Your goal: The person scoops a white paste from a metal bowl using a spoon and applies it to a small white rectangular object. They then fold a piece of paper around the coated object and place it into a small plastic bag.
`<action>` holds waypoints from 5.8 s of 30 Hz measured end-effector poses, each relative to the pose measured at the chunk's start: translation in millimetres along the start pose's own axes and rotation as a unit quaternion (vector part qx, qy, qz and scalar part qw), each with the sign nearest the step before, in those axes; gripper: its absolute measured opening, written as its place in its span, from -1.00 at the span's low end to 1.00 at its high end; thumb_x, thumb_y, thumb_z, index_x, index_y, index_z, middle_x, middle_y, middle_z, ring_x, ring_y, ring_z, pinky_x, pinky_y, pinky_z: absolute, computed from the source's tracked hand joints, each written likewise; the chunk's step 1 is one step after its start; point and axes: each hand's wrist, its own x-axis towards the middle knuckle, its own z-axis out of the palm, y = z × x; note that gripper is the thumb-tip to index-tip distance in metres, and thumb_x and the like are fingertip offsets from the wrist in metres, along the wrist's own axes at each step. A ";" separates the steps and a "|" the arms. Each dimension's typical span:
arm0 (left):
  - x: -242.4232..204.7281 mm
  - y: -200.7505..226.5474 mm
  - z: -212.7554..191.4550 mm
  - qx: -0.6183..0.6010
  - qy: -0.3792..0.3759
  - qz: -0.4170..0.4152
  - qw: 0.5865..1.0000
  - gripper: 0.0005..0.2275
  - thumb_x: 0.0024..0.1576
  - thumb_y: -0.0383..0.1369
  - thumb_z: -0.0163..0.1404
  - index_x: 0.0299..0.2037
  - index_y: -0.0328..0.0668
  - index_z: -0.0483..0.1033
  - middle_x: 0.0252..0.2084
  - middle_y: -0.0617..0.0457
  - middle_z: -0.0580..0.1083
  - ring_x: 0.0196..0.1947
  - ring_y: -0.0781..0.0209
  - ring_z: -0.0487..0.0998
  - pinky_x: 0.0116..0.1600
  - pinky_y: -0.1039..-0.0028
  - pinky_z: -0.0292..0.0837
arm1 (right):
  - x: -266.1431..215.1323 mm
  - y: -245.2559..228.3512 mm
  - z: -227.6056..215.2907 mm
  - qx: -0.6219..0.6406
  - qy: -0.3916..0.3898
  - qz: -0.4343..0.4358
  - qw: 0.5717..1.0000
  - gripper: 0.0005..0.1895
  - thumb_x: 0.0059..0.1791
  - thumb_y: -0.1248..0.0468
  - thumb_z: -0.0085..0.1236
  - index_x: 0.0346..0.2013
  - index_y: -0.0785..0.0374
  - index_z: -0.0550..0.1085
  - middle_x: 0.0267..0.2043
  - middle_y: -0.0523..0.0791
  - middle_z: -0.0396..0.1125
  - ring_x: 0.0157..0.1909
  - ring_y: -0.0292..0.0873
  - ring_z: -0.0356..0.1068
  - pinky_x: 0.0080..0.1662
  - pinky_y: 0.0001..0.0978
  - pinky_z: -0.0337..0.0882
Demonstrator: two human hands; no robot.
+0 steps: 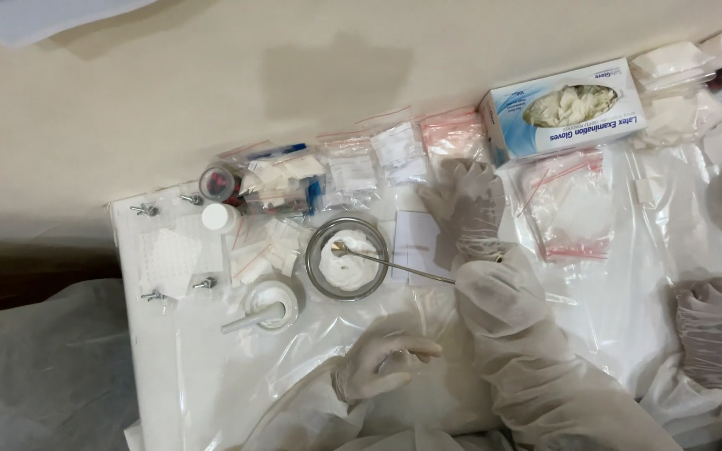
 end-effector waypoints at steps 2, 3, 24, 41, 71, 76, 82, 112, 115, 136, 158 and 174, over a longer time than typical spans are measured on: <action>2.6 0.2 -0.1 -0.037 0.003 0.001 0.999 -0.63 0.15 -0.39 -0.08 0.18 -0.27 0.46 0.02 -0.07 0.53 -0.06 0.10 0.57 0.11 0.37 0.51 | 7.2 33.9 57.2 -0.147 0.224 -0.186 0.945 -0.28 -0.09 -0.48 0.10 -0.37 0.16 0.50 -0.17 0.01 0.40 -0.04 0.11 0.36 -0.11 -0.09 0.38; 3.8 1.8 -2.6 -0.035 0.003 0.000 0.999 -0.63 0.15 -0.39 -0.08 0.18 -0.27 0.46 0.02 -0.07 0.53 -0.06 0.10 0.57 0.11 0.37 0.51 | 6.4 34.7 53.4 -0.145 0.224 -0.186 0.946 -0.28 -0.09 -0.48 0.10 -0.37 0.16 0.50 -0.17 0.01 0.40 -0.04 0.11 0.36 -0.11 -0.09 0.38; 7.0 -12.2 -9.8 -0.182 -0.122 0.077 0.973 -0.36 0.32 0.08 -0.10 0.31 -0.45 0.30 0.19 -0.24 0.41 0.13 -0.07 0.50 0.24 0.19 0.49 | 7.9 88.3 -16.5 0.776 0.114 -0.105 0.611 -0.75 0.08 0.12 0.18 -0.29 0.26 0.45 -0.14 -0.09 0.46 -0.06 -0.22 0.44 0.08 -0.43 0.44; 1.3 -43.8 19.2 -0.186 0.078 0.175 0.964 -0.20 0.16 -0.03 0.13 0.41 -0.59 0.13 0.29 -0.36 0.39 0.19 -0.04 0.51 0.20 0.37 0.49 | -63.6 15.5 -80.7 0.650 -0.401 -0.413 0.496 -0.70 -0.09 0.28 0.32 -0.59 0.49 0.54 -0.52 0.17 0.50 -0.58 -0.15 0.51 -0.49 -0.41 0.52; -20.4 -69.5 26.5 -0.214 0.363 0.053 0.906 -0.91 0.16 -0.51 0.16 -0.26 -0.46 0.62 -0.40 -0.12 0.56 -0.37 0.23 0.63 -0.22 0.44 0.66 | -68.0 30.2 -91.4 0.424 -0.346 -0.209 0.811 -0.91 -0.08 0.52 0.28 -0.30 0.49 0.57 -0.60 -0.03 0.36 -0.69 -0.33 0.22 -0.64 -0.60 0.28; -24.6 -77.8 21.3 -0.184 0.330 0.053 0.924 -0.96 0.04 -0.61 0.21 -0.36 -0.48 0.63 -0.45 -0.19 0.57 -0.42 0.14 0.64 -0.32 0.39 0.66 | -64.9 41.9 -92.0 0.443 -0.322 -0.208 0.811 -0.86 -0.15 0.58 0.27 -0.30 0.47 0.58 -0.61 -0.01 0.38 -0.65 -0.34 0.24 -0.60 -0.61 0.27; -25.0 -72.7 27.0 -0.193 0.314 0.023 0.929 -0.94 0.10 -0.57 0.19 -0.40 -0.44 0.63 -0.49 -0.16 0.57 -0.46 0.22 0.61 -0.38 0.43 0.64 | -26.5 72.5 -72.6 0.559 -0.106 -0.192 0.800 -0.91 -0.02 0.58 0.08 -0.25 0.47 0.49 -0.72 -0.04 0.22 -0.74 -0.32 0.13 -0.59 -0.62 0.16; -11.9 -23.1 23.6 -0.140 0.204 -0.017 0.969 -0.69 0.37 -0.40 -0.24 0.12 -0.49 0.49 -0.28 -0.22 0.64 -0.27 0.13 0.69 0.01 0.44 0.52 | 11.4 96.5 -13.8 0.333 0.260 -0.104 0.900 -0.29 0.13 0.25 0.45 -0.81 0.17 0.24 -0.89 -0.15 -0.04 -0.77 -0.30 -0.01 -0.55 -0.51 -0.01; -20.0 -27.3 16.7 -0.142 0.181 -0.086 0.969 -0.76 0.32 -0.45 -0.13 0.00 -0.49 0.57 -0.23 -0.20 0.62 -0.26 0.05 0.69 -0.03 0.45 0.59 | -21.0 65.0 -46.9 0.423 0.277 -0.170 0.846 -0.30 0.19 0.33 0.28 -0.75 0.20 0.12 -0.80 -0.18 -0.09 -0.66 -0.32 -0.10 -0.46 -0.44 -0.08; -37.3 -18.5 -15.0 -0.083 0.184 -0.152 0.967 -0.79 -0.19 -0.54 0.40 -0.38 -0.30 0.65 -0.55 -0.01 0.57 -0.61 0.37 0.57 -0.51 0.70 0.51 | -190.5 1.7 -69.9 0.257 -0.312 -0.307 0.862 -0.62 -0.06 0.08 0.27 -0.04 0.18 0.48 -0.58 -0.05 0.41 -0.46 -0.13 0.39 -0.27 -0.20 0.42; -39.3 -32.6 -48.2 -0.012 0.099 -0.159 0.982 -0.90 0.10 -0.42 0.21 -0.23 -0.25 0.65 -0.43 0.01 0.60 -0.42 0.32 0.61 -0.30 0.59 0.56 | -167.2 17.4 12.4 0.412 -0.251 -0.339 0.807 -0.91 -0.02 0.29 0.34 -0.35 0.25 0.61 -0.63 -0.12 0.30 -0.50 -0.31 0.27 -0.41 -0.44 0.32; -31.3 -34.6 -45.9 0.074 0.095 -0.114 0.986 -0.89 0.06 -0.34 0.22 -0.38 -0.10 0.55 -0.55 0.10 0.48 -0.52 0.33 0.47 -0.38 0.59 0.42 | -181.9 15.7 7.2 0.437 -0.241 -0.312 0.808 -0.79 -0.12 0.21 0.47 -0.41 0.24 0.58 -0.56 -0.08 0.43 -0.51 -0.26 0.38 -0.36 -0.39 0.42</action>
